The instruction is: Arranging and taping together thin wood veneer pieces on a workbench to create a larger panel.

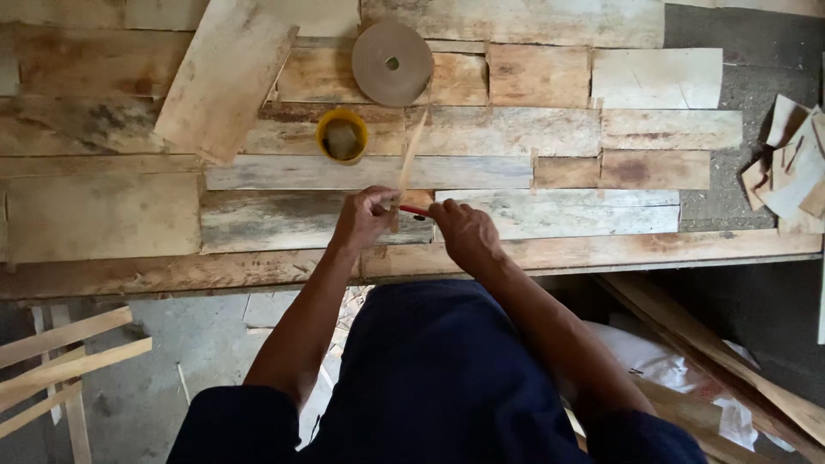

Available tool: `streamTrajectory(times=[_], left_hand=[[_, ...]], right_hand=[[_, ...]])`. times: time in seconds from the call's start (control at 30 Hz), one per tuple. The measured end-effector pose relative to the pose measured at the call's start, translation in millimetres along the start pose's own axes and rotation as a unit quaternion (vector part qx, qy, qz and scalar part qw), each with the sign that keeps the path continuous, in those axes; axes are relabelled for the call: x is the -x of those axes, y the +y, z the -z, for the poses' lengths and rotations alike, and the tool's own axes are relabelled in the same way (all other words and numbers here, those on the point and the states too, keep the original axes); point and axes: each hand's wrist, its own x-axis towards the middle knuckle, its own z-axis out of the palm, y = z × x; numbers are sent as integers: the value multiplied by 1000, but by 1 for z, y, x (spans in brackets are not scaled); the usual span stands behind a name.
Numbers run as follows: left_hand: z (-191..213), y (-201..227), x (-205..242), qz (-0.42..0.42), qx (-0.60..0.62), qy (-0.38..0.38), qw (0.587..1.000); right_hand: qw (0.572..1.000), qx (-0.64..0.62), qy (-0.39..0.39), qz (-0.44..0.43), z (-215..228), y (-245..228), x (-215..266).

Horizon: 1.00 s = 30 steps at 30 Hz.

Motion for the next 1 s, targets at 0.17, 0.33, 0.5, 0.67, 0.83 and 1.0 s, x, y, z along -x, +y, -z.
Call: streamTrajectory(times=[0.17,0.33,0.5,0.67,0.83,1.0], left_hand=[[1,5,1,4,-20,10,1000],[13,4,6,36,53,26,998],[22,38,15,84,16,55,995],[19,17,28,59,-45,129,989],[9,-5,30,71,41,139,987],[1,28,30,41,152,222,962]], right_hand=[[1000,11,5,2,2,-4,-5],[997,46,-51,-34,-10,17,-3],[991,-51,-43,-114,-25,49,10],[985,-112,-18,-129,-52,74,6],[993,-51,55,-89,-38,62,-6],[968,-242,29,-55,-27,23,-38]])
